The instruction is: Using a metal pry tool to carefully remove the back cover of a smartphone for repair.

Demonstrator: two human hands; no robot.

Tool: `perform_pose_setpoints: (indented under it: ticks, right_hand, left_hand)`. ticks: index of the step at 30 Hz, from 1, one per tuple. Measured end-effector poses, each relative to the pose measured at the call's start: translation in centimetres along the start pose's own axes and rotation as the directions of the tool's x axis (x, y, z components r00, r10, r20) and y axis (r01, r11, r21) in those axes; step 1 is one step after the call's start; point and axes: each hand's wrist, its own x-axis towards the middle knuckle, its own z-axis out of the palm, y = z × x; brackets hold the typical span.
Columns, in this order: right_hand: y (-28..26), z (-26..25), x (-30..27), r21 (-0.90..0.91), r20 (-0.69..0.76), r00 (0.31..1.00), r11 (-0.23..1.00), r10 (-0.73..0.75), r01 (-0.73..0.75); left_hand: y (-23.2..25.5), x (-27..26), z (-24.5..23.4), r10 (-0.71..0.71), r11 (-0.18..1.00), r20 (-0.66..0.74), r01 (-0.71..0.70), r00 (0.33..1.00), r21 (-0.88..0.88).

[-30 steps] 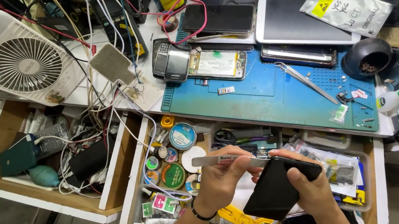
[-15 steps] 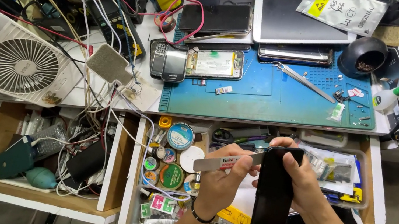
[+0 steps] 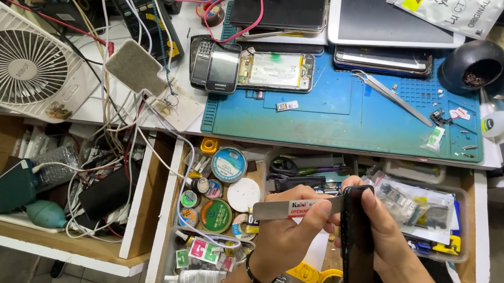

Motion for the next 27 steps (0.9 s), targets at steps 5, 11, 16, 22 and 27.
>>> perform_pose_setpoints:
  ticks: [5, 11, 16, 22, 27]
  right_hand:
    - [0.1, -0.1, 0.1, 0.064, 0.050, 0.999, 0.998, 0.017, -0.020]
    - [0.3, -0.5, 0.1, 0.052, 0.017, 1.000, 0.998, 0.025, -0.026]
    - [0.3, -0.3, 0.1, 0.029, -0.027, 0.998, 0.998, 0.048, -0.048]
    - [-0.1, 0.2, 0.3, 0.015, -0.003, 1.000, 1.000, 0.026, -0.026]
    - [-1.8, 1.1, 0.2, -0.534, -0.186, 0.920, 0.822, -0.344, 0.199]
  left_hand:
    - [-0.8, -0.3, 0.0, -0.045, 0.998, -0.009, 0.044, 0.999, -0.032]
    - [-1.7, -0.4, -0.1, -0.100, 0.988, -0.006, 0.099, 0.995, -0.116]
    - [-1.9, -0.3, -0.1, -0.089, 0.991, -0.001, 0.089, 0.996, -0.101]
    - [-1.0, -0.1, -0.1, -0.119, 0.989, 0.009, 0.119, 0.993, -0.092]
    - [-0.8, 0.0, 0.5, 0.269, 0.914, 0.046, -0.270, 0.962, 0.301]
